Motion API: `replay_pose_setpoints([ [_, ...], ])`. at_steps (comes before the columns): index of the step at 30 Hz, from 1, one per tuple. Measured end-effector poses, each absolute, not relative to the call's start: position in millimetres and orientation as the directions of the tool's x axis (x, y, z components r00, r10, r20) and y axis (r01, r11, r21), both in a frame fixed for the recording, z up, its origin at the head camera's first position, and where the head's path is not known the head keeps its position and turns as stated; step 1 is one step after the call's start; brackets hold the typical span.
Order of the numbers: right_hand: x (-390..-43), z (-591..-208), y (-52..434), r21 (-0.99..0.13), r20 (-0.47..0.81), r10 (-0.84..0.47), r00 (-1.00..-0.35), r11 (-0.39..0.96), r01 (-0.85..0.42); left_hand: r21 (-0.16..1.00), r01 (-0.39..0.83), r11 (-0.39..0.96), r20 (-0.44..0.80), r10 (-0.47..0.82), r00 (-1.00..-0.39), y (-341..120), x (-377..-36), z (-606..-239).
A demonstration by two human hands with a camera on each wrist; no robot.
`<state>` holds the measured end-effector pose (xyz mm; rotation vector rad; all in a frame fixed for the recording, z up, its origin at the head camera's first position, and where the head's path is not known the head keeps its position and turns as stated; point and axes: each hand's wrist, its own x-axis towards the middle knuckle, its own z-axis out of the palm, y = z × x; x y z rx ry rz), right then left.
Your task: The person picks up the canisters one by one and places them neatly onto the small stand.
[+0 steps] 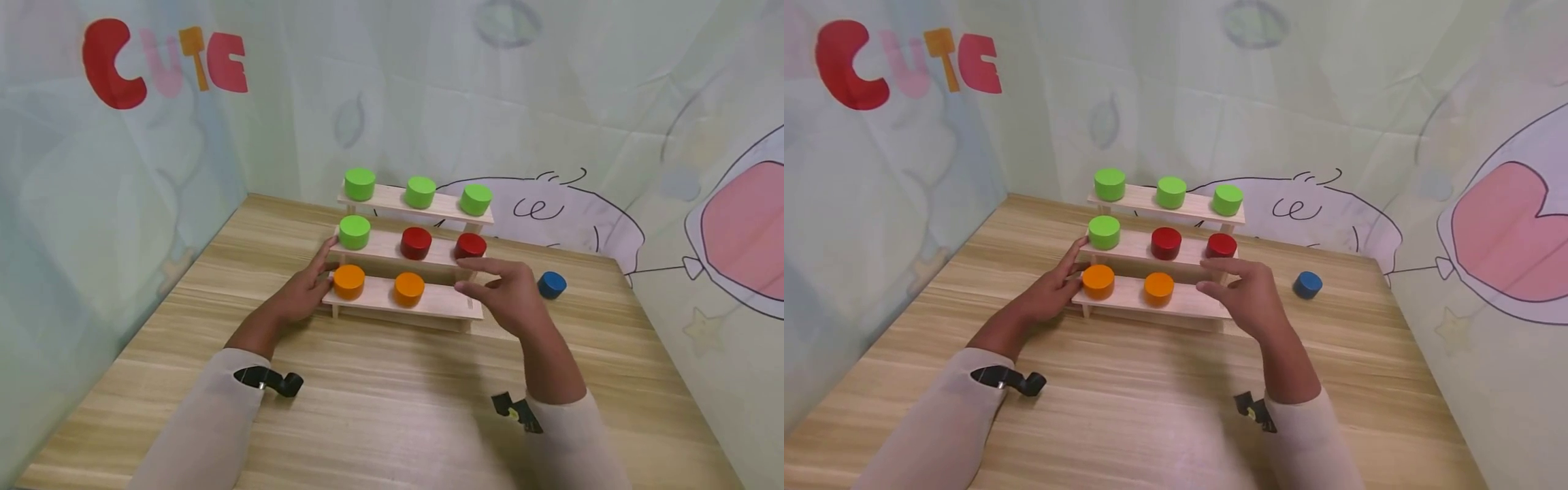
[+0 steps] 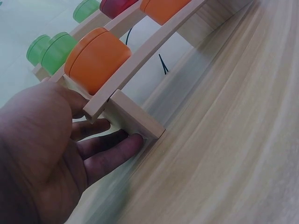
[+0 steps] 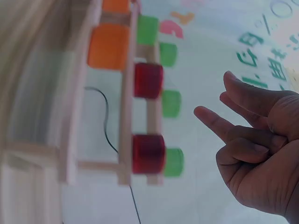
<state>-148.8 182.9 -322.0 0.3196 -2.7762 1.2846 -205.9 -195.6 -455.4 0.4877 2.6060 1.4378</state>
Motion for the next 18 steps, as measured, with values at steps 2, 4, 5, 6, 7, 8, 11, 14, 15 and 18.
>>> replay_pose_setpoints([
  [2, -148.8, -316.0, 192.5, -0.735, 0.160, -0.128, -0.979, 0.646, -0.205, 0.844, 0.212, 0.492, 0.041, 0.335, -0.941, -195.4, -205.6, -454.9],
  [4, -148.4, -310.8, 202.6, -0.726, 0.188, -0.103, -0.977, 0.655, -0.209, 0.845, 0.213, 0.490, 0.042, 0.337, -0.941, -195.4, -205.7, -455.2],
  [5, -148.4, -308.7, 208.0, -0.722, 0.204, -0.091, -0.975, 0.659, -0.212, 0.848, 0.211, 0.487, 0.041, 0.337, -0.941, -195.4, -205.9, -455.4],
  [6, -148.5, -306.7, 213.2, -0.719, 0.219, -0.077, -0.973, 0.661, -0.214, 0.849, 0.208, 0.486, 0.039, 0.335, -0.941, -195.3, -206.1, -455.7],
  [7, -148.7, -305.2, 218.7, -0.717, 0.230, -0.056, -0.972, 0.665, -0.208, 0.850, 0.207, 0.485, 0.038, 0.334, -0.942, -195.3, -206.2, -455.9],
  [8, -148.6, -303.5, 223.7, -0.710, 0.240, -0.035, -0.970, 0.675, -0.200, 0.846, 0.211, 0.489, 0.041, 0.334, -0.942, -195.3, -206.6, -456.2],
  [11, -148.2, -299.7, 237.1, -0.708, 0.253, 0.040, -0.967, 0.689, -0.156, 0.841, 0.208, 0.500, 0.038, 0.328, -0.944, -195.1, -206.9, -456.0],
  [14, -146.8, -296.8, 247.0, -0.709, 0.241, 0.109, -0.964, 0.699, -0.098, 0.839, 0.206, 0.504, 0.035, 0.329, -0.944, -194.9, -206.8, -455.2],
  [15, -146.8, -296.4, 249.5, -0.709, 0.241, 0.120, -0.963, 0.699, -0.090, 0.841, 0.203, 0.502, 0.033, 0.327, -0.945, -194.7, -206.7, -454.9],
  [18, -148.5, -296.6, 255.0, -0.706, 0.234, 0.126, -0.964, 0.704, -0.079, 0.845, 0.203, 0.494, 0.036, 0.327, -0.944, -194.2, -207.4, -454.6],
])
